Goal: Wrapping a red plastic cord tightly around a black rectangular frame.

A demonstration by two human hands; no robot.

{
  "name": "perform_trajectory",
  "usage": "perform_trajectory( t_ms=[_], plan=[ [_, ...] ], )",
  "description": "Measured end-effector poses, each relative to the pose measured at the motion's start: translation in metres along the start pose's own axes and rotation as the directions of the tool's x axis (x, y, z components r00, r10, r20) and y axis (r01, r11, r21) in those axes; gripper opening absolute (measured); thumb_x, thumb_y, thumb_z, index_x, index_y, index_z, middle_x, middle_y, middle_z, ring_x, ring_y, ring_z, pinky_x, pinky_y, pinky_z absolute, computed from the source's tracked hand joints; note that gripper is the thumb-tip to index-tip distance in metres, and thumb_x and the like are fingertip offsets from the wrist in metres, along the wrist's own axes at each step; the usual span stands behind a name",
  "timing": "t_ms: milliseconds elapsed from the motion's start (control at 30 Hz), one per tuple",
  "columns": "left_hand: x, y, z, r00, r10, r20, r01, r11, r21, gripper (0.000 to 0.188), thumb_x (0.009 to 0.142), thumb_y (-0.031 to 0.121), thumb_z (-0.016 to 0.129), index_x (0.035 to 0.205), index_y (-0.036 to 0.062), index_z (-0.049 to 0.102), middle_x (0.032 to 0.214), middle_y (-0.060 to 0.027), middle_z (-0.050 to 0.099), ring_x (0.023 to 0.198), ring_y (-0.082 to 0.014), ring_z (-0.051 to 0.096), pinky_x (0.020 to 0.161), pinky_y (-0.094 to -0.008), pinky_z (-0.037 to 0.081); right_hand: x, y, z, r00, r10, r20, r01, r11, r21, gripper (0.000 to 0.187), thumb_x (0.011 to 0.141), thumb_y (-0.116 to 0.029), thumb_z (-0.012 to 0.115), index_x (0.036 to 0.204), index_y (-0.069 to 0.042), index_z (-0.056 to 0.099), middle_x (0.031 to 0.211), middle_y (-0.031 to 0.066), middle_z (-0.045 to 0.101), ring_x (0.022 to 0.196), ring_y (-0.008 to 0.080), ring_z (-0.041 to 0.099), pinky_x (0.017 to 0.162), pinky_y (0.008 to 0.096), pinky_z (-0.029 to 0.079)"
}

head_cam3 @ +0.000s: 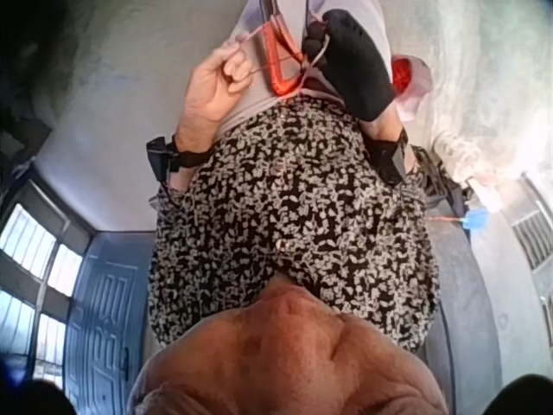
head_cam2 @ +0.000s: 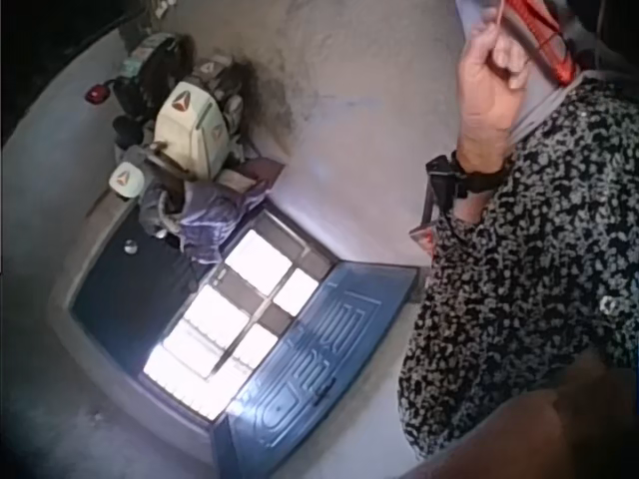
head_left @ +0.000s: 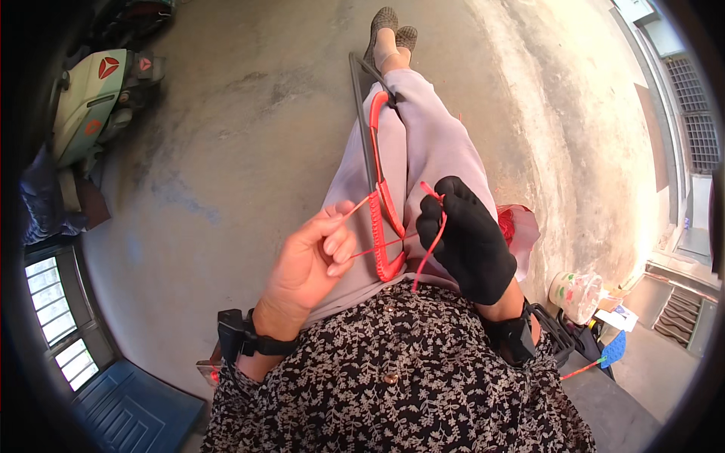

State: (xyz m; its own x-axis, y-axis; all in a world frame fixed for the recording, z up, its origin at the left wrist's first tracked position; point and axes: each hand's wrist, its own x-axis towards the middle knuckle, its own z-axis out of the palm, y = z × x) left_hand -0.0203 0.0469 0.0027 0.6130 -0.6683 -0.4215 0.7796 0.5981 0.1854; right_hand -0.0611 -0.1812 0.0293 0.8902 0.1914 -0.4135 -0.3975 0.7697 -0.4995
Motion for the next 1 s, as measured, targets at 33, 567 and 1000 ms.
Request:
perform_trajectory(
  t_ms=[33,567,1000],
  plan=[
    [-0.003,-0.004,0.001,0.993,-0.006,-0.119,0.011,0.999,0.04,0.025,0.094,0.014,0.049,0.116,0.0012,0.053,0.063,-0.0009,0.045,0.062,-0.0148,0.047,0.046,-0.024,0.037,0.002,0.002,-0.001,0.998,-0.052,-0.02,0.052,0.998,0.023,0.011,0.093,-0.017,0.054,0.095,-0.007,0.051,0.088,0.0045,0.058,0.082,0.0156,0.058,0.066,0.0301,0.047],
    [-0.003,0.001,0.003,0.961,0.132,-0.242,-0.024,0.916,0.402,0.017,0.094,0.008,0.048,0.11,0.0035,0.053,0.057,0.0051,0.036,0.044,-0.0043,0.035,0.037,-0.0184,0.027,-0.028,-0.041,-0.203,0.624,-0.778,-0.075,-0.082,0.03,-0.996,0.018,0.088,-0.013,0.061,0.104,-0.006,0.062,0.102,0.0108,0.063,0.1,0.0235,0.06,0.087,0.0322,0.048],
    [0.0,0.003,-0.002,0.956,0.119,-0.269,-0.025,0.945,0.328,0.018,0.095,0.01,0.05,0.111,0.0026,0.055,0.058,0.0022,0.041,0.047,-0.0072,0.04,0.035,-0.0196,0.032,-0.106,-0.017,-0.318,0.463,-0.337,-0.819,0.313,0.927,-0.205,0.024,0.086,-0.004,0.057,0.109,0.0,0.057,0.104,0.0154,0.065,0.093,0.0278,0.065,0.08,0.0373,0.057]
  ],
)
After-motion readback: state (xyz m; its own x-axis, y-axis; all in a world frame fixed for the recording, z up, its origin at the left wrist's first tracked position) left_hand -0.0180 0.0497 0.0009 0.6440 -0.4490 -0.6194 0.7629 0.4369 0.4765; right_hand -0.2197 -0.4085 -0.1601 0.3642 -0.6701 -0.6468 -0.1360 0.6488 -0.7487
